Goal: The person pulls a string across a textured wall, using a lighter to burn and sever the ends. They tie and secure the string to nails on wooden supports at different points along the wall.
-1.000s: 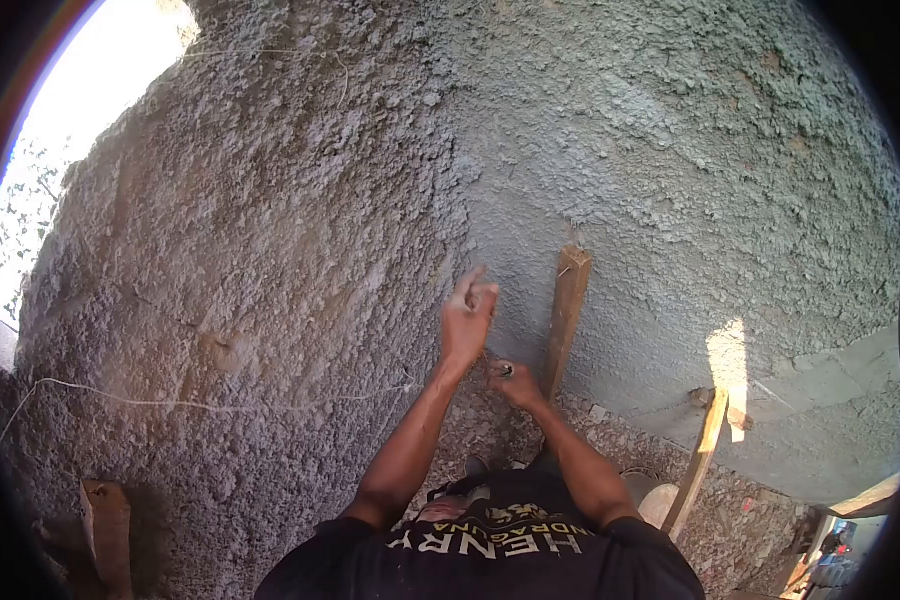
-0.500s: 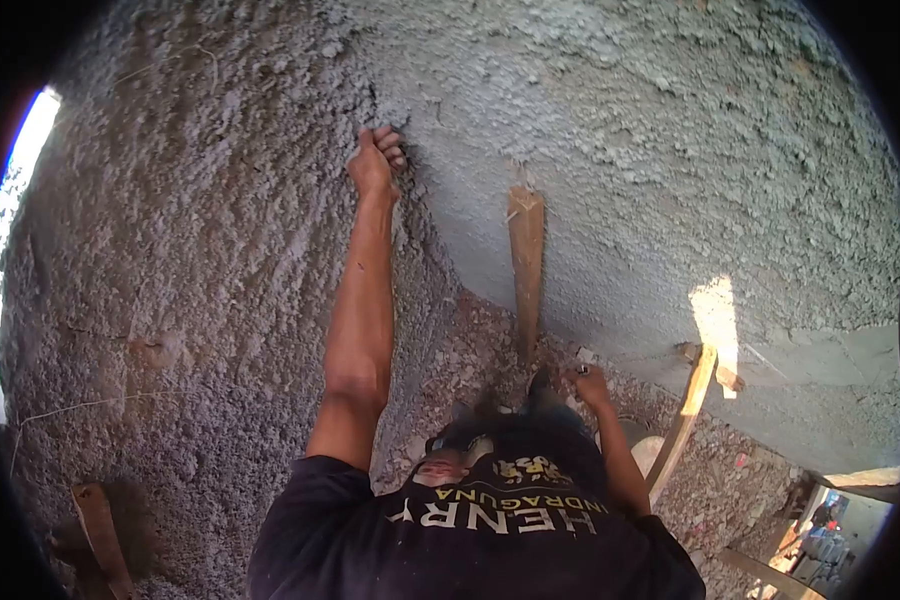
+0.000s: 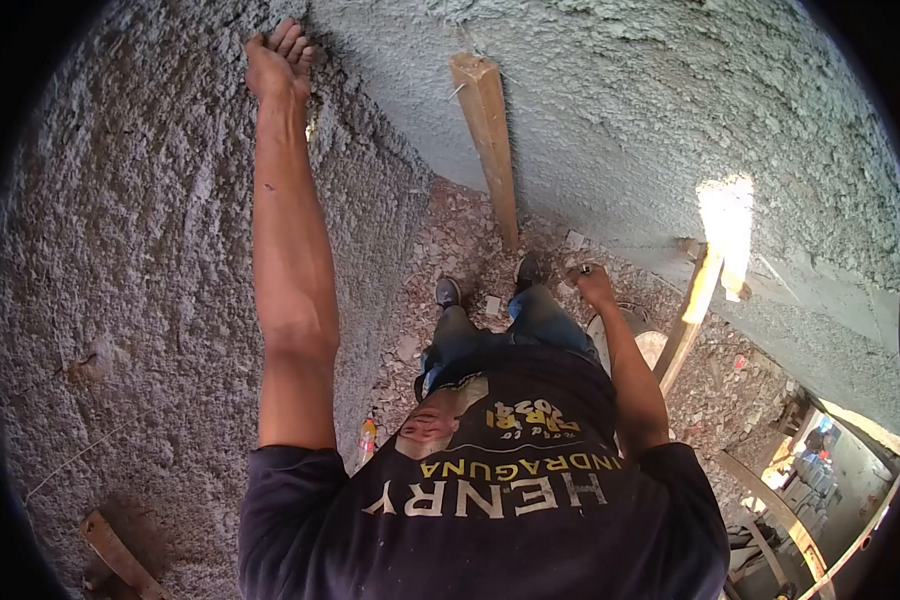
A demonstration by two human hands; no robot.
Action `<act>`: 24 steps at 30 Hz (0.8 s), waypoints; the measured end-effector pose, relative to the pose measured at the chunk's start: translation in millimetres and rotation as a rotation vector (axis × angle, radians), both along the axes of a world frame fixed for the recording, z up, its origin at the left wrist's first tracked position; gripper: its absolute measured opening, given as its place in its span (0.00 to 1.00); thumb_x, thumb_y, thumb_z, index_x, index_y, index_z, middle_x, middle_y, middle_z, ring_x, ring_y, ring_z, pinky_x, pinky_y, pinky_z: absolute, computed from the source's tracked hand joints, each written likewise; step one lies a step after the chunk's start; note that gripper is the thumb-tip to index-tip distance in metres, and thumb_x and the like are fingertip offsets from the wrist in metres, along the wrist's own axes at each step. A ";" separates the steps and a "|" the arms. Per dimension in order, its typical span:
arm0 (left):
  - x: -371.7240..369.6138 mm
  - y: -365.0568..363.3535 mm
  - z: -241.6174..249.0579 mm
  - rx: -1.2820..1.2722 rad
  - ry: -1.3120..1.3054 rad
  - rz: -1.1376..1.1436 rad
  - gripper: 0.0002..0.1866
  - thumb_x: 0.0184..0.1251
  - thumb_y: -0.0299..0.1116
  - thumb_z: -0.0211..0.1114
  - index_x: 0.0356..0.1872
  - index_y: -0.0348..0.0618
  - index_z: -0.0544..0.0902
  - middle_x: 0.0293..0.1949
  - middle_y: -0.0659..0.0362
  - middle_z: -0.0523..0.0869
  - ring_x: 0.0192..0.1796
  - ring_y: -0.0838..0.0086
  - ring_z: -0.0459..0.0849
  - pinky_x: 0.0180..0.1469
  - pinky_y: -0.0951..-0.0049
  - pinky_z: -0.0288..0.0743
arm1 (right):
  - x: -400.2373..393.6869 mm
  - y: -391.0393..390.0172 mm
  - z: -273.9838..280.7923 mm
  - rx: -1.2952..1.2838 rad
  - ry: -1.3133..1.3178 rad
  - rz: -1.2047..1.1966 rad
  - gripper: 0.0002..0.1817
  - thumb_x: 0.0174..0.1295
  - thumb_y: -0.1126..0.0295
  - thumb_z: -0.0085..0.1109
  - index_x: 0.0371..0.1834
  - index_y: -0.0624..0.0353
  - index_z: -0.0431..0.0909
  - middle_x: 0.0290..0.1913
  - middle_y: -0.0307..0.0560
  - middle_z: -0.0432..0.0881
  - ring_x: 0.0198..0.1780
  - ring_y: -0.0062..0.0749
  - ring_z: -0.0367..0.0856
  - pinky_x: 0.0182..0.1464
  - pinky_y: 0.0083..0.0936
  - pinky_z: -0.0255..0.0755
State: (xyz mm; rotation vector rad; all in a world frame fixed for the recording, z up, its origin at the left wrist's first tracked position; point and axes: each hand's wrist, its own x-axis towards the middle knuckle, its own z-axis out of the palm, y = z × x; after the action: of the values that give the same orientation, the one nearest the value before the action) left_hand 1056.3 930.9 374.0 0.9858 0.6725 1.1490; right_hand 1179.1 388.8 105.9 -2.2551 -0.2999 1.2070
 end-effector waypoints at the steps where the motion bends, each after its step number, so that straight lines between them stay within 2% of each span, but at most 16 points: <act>1: -0.3 1.5 2.7 0.007 0.000 -0.003 0.29 0.79 0.45 0.36 0.51 0.27 0.78 0.41 0.48 0.84 0.31 0.69 0.77 0.29 0.65 0.76 | -4.1 -3.8 -9.2 -0.065 -0.040 0.010 0.19 0.49 0.54 0.65 0.26 0.63 0.84 0.25 0.53 0.83 0.29 0.42 0.83 0.38 0.37 0.74; 2: -0.5 2.1 4.0 -0.002 0.004 -0.036 0.29 0.79 0.45 0.36 0.51 0.27 0.77 0.40 0.48 0.83 0.31 0.69 0.77 0.29 0.65 0.76 | -12.7 -11.9 -27.8 0.017 -0.029 -0.063 0.20 0.48 0.53 0.63 0.25 0.63 0.85 0.25 0.55 0.84 0.30 0.44 0.84 0.39 0.38 0.74; 5: -4.1 8.7 -1.4 0.013 0.011 -0.077 0.29 0.79 0.46 0.35 0.49 0.27 0.78 0.38 0.49 0.83 0.31 0.69 0.77 0.29 0.64 0.75 | -36.4 -32.1 -59.2 -0.069 -0.135 -0.051 0.18 0.48 0.55 0.62 0.25 0.62 0.86 0.24 0.55 0.84 0.31 0.43 0.85 0.40 0.38 0.75; 7: -3.8 20.6 -5.3 0.055 -0.033 -0.124 0.26 0.77 0.42 0.38 0.53 0.24 0.73 0.44 0.48 0.80 0.33 0.67 0.72 0.35 0.62 0.70 | -64.4 -37.3 -56.4 -0.060 -0.082 -0.130 0.17 0.48 0.57 0.62 0.26 0.62 0.86 0.24 0.56 0.84 0.31 0.44 0.86 0.39 0.38 0.76; 8: 0.2 17.3 -7.9 0.023 -0.003 -0.057 0.29 0.78 0.45 0.35 0.47 0.27 0.78 0.37 0.50 0.82 0.30 0.68 0.77 0.28 0.65 0.75 | -75.1 -49.0 -50.7 -0.045 -0.041 -0.213 0.16 0.49 0.59 0.62 0.27 0.62 0.87 0.25 0.57 0.85 0.30 0.44 0.86 0.38 0.38 0.77; 10: 3.6 25.4 -3.0 -0.030 0.001 -0.120 0.27 0.73 0.43 0.37 0.45 0.27 0.78 0.34 0.51 0.81 0.28 0.66 0.77 0.28 0.66 0.74 | -104.8 -90.0 -115.7 -0.162 -0.003 -0.307 0.15 0.49 0.63 0.63 0.27 0.66 0.86 0.26 0.57 0.86 0.28 0.45 0.87 0.33 0.38 0.79; 11: 7.1 15.9 3.0 -0.029 0.047 -0.040 0.25 0.72 0.42 0.38 0.44 0.29 0.78 0.32 0.52 0.79 0.29 0.67 0.76 0.28 0.66 0.74 | -127.0 -78.4 -52.2 -0.052 0.059 -0.431 0.16 0.53 0.64 0.62 0.34 0.69 0.86 0.26 0.51 0.85 0.22 0.38 0.82 0.20 0.34 0.75; 12: 9.7 15.9 6.0 -0.074 0.031 -0.051 0.24 0.71 0.41 0.38 0.45 0.30 0.77 0.32 0.53 0.78 0.29 0.67 0.75 0.29 0.66 0.74 | -148.8 -100.1 -96.4 -0.120 0.008 -0.490 0.13 0.52 0.67 0.63 0.33 0.67 0.86 0.26 0.51 0.85 0.24 0.37 0.84 0.21 0.34 0.74; 13: 10.4 23.5 6.9 -0.116 0.024 -0.055 0.23 0.70 0.40 0.38 0.45 0.30 0.77 0.32 0.54 0.76 0.30 0.67 0.74 0.29 0.66 0.73 | -164.6 -95.2 -64.9 -0.199 0.029 -0.476 0.12 0.51 0.66 0.66 0.33 0.65 0.87 0.26 0.50 0.86 0.24 0.35 0.83 0.25 0.32 0.74; 14: 12.6 29.7 4.8 -0.121 -0.004 -0.055 0.22 0.69 0.40 0.39 0.46 0.31 0.76 0.33 0.54 0.75 0.30 0.67 0.74 0.30 0.65 0.73 | -189.3 -112.0 -101.2 -0.198 -0.013 -0.569 0.14 0.50 0.63 0.70 0.32 0.64 0.88 0.27 0.49 0.87 0.27 0.33 0.85 0.30 0.32 0.75; 15: 14.1 36.2 1.1 -0.124 -0.026 -0.050 0.22 0.69 0.39 0.40 0.47 0.31 0.75 0.33 0.54 0.74 0.31 0.68 0.74 0.31 0.64 0.72 | -206.9 -115.8 -97.6 -0.230 0.064 -0.585 0.18 0.51 0.59 0.72 0.35 0.65 0.87 0.31 0.49 0.88 0.31 0.33 0.86 0.34 0.33 0.75; 17: 15.8 43.9 -2.4 -0.153 -0.093 -0.079 0.19 0.68 0.38 0.42 0.46 0.33 0.74 0.34 0.54 0.74 0.32 0.67 0.73 0.31 0.63 0.71 | -240.3 -107.7 -51.9 -0.197 -0.020 -0.646 0.20 0.52 0.59 0.72 0.37 0.67 0.86 0.36 0.52 0.88 0.31 0.30 0.86 0.35 0.34 0.75; 18: 17.3 46.8 -2.9 -0.159 -0.097 -0.111 0.19 0.68 0.38 0.42 0.46 0.33 0.74 0.34 0.54 0.74 0.32 0.67 0.73 0.31 0.63 0.71 | -250.7 -109.3 -53.5 -0.201 -0.024 -0.679 0.20 0.52 0.59 0.72 0.37 0.67 0.86 0.36 0.52 0.88 0.31 0.30 0.86 0.35 0.34 0.75; 21: 22.3 49.3 -11.0 -0.186 -0.258 -0.167 0.16 0.67 0.37 0.43 0.43 0.36 0.73 0.34 0.54 0.73 0.32 0.65 0.71 0.30 0.62 0.70 | -287.4 -128.4 -72.5 -0.044 -0.079 -0.895 0.20 0.53 0.60 0.70 0.42 0.65 0.85 0.35 0.52 0.87 0.26 0.30 0.83 0.28 0.31 0.73; 23: 26.6 53.2 -11.1 -0.210 -0.278 -0.094 0.13 0.66 0.38 0.43 0.39 0.39 0.72 0.33 0.54 0.71 0.31 0.64 0.70 0.29 0.62 0.68 | -279.4 -131.2 -52.2 -0.021 -0.009 -1.372 0.23 0.53 0.61 0.70 0.50 0.62 0.82 0.32 0.50 0.85 0.20 0.29 0.78 0.21 0.28 0.68; 24: 27.0 57.2 -12.3 -0.214 -0.280 -0.111 0.13 0.66 0.38 0.43 0.39 0.39 0.72 0.33 0.54 0.71 0.31 0.64 0.70 0.29 0.62 0.68 | -274.5 -136.9 -41.5 0.060 -0.094 -1.500 0.27 0.52 0.62 0.71 0.55 0.62 0.79 0.31 0.48 0.84 0.19 0.28 0.74 0.19 0.26 0.66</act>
State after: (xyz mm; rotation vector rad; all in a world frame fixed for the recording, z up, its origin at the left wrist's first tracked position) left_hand 1083.3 988.0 361.7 0.6575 0.4973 1.0671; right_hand 904.5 251.9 64.4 -1.6761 1.1157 0.2369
